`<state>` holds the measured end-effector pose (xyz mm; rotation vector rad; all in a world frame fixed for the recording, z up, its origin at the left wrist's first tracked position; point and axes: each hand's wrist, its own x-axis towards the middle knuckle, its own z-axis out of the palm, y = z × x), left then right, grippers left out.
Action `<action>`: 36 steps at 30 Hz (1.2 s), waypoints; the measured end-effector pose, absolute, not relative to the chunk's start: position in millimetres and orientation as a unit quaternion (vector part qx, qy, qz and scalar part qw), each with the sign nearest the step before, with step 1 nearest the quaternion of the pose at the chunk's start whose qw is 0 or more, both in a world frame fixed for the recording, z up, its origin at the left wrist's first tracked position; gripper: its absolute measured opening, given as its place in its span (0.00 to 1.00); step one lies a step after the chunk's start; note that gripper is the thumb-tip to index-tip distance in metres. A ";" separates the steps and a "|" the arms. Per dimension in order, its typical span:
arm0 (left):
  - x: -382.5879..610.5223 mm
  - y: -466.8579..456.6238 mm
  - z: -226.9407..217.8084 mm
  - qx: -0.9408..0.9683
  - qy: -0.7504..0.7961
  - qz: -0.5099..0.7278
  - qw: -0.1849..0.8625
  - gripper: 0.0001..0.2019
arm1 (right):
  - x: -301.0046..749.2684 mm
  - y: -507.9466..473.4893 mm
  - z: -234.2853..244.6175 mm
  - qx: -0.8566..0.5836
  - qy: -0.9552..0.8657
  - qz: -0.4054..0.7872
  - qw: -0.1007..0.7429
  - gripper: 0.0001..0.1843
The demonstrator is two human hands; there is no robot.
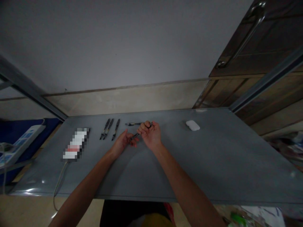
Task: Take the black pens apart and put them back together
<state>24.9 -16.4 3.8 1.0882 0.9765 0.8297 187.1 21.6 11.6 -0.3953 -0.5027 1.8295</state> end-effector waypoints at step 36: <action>-2.5 -4.9 0.9 0.397 0.492 0.610 0.478 0.21 | 157.1 -1.3 -12.4 -0.348 -0.713 0.423 0.438 0.08</action>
